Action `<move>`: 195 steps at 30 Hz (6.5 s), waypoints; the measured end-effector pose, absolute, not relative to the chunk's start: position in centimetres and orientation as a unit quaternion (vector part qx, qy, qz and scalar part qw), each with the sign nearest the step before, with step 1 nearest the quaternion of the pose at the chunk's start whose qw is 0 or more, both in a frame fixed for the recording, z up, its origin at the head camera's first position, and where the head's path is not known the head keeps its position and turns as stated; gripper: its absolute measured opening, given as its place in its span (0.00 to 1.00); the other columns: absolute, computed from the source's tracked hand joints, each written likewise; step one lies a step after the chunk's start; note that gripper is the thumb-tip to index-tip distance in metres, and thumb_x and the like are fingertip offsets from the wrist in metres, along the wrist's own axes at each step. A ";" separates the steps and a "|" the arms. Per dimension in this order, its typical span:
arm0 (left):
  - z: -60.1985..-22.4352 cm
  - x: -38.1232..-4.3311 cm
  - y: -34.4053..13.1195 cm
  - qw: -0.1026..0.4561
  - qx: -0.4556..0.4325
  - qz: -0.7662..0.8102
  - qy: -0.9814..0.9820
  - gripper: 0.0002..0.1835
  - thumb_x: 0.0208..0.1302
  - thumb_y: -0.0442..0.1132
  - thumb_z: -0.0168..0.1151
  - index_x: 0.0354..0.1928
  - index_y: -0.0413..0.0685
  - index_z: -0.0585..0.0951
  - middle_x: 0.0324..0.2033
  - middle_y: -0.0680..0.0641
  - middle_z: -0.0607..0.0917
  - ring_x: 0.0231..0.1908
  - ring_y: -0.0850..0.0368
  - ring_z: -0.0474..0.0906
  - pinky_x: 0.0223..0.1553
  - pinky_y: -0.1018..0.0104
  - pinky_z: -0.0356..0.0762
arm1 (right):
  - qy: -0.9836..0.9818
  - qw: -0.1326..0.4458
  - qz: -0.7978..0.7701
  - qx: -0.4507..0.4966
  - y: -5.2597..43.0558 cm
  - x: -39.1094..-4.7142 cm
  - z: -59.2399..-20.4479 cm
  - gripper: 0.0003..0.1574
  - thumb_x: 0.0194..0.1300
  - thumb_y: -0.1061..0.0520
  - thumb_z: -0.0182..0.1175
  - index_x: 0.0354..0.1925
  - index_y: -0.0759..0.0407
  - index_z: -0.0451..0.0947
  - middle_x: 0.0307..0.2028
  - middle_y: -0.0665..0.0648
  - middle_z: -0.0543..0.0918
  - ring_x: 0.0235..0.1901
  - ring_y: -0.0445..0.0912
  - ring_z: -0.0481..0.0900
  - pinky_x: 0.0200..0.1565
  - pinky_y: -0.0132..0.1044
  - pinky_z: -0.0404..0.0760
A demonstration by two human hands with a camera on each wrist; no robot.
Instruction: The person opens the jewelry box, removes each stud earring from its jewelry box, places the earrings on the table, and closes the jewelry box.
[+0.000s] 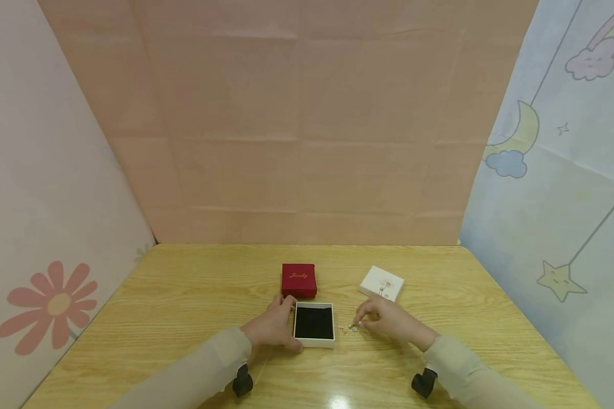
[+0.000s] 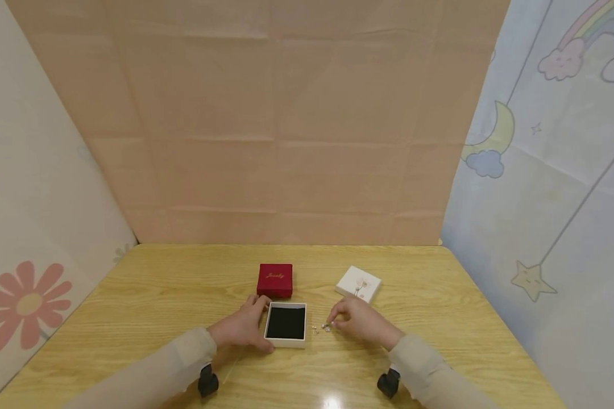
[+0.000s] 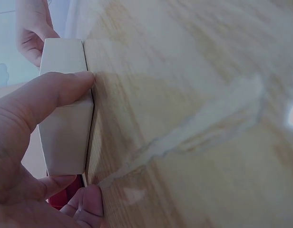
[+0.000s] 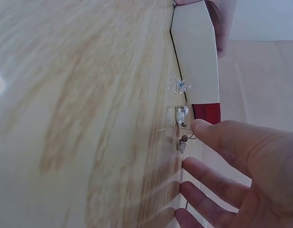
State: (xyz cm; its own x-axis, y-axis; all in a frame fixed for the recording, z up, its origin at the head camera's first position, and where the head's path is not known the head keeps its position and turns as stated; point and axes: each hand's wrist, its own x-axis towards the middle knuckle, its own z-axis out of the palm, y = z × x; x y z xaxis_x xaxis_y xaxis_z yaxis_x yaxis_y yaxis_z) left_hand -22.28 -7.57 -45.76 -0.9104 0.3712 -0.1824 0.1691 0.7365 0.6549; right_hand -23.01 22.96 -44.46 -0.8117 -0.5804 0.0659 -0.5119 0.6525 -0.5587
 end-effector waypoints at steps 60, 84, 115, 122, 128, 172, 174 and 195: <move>-45.5 -22.4 -7.6 0.160 0.139 0.327 0.921 0.50 0.34 0.48 0.83 0.60 0.49 0.64 0.59 0.39 0.64 0.57 0.43 0.65 0.57 0.38 0.70 | 0.925 0.048 -0.288 -0.242 21.7 -23.4 -44.4 0.04 0.64 0.56 0.63 0.37 0.50 0.84 0.39 0.46 0.84 0.44 0.45 0.80 0.46 0.46 0.79; -45.6 -22.3 -7.8 0.150 0.156 0.414 0.884 0.48 0.34 0.42 0.84 0.59 0.44 0.64 0.52 0.44 0.73 0.51 0.48 0.71 0.57 0.47 0.72 | 0.909 0.052 -0.320 -0.264 22.4 -24.1 -42.0 0.11 0.68 0.55 0.59 0.43 0.60 0.82 0.40 0.54 0.84 0.35 0.44 0.80 0.35 0.31 0.78; -38.8 -23.4 -6.9 0.125 0.186 0.635 0.740 0.49 0.46 0.29 0.76 0.69 0.45 0.59 0.47 0.42 0.77 0.41 0.53 0.76 0.45 0.64 0.80 | 0.910 0.045 -0.312 -0.268 22.6 -24.2 -42.2 0.10 0.67 0.56 0.60 0.43 0.59 0.82 0.38 0.52 0.84 0.33 0.41 0.80 0.36 0.32 0.78; -39.1 -23.3 -6.8 0.155 0.169 0.649 0.725 0.52 0.48 0.28 0.74 0.72 0.41 0.54 0.50 0.40 0.76 0.43 0.54 0.76 0.44 0.66 0.80 | 0.911 0.045 -0.311 -0.268 22.6 -24.2 -42.3 0.09 0.67 0.55 0.60 0.42 0.58 0.82 0.38 0.51 0.84 0.33 0.42 0.80 0.36 0.33 0.78; -39.5 -23.2 -6.8 0.157 0.158 0.644 0.732 0.53 0.49 0.29 0.75 0.73 0.41 0.53 0.50 0.40 0.76 0.42 0.55 0.75 0.44 0.67 0.80 | 0.911 0.044 -0.308 -0.270 22.7 -24.3 -42.4 0.09 0.67 0.56 0.60 0.42 0.59 0.82 0.38 0.51 0.84 0.33 0.42 0.80 0.36 0.33 0.78; -39.9 -23.6 -6.8 0.141 0.166 0.646 0.732 0.50 0.48 0.29 0.75 0.71 0.39 0.56 0.52 0.40 0.73 0.43 0.54 0.74 0.45 0.68 0.79 | 0.972 0.095 -0.155 -0.151 27.1 -30.9 -43.0 0.59 0.50 0.44 0.72 0.73 0.59 0.56 0.57 0.77 0.69 0.44 0.61 0.70 0.40 0.51 0.74; -40.0 -23.5 -6.8 0.141 0.165 0.643 0.735 0.50 0.49 0.29 0.75 0.72 0.39 0.56 0.52 0.40 0.74 0.44 0.54 0.74 0.45 0.68 0.79 | 0.973 0.075 -0.155 -0.153 27.3 -31.1 -42.5 0.56 0.50 0.43 0.72 0.71 0.58 0.60 0.53 0.75 0.71 0.39 0.57 0.69 0.36 0.45 0.71; -39.7 -23.2 -6.2 0.160 0.164 0.642 0.731 0.50 0.50 0.29 0.74 0.72 0.41 0.55 0.44 0.41 0.78 0.39 0.54 0.75 0.44 0.66 0.80 | 0.915 -0.075 -0.306 -0.254 22.2 -26.8 -30.0 0.40 0.53 0.41 0.72 0.64 0.43 0.73 0.65 0.62 0.69 0.54 0.57 0.71 0.43 0.44 0.76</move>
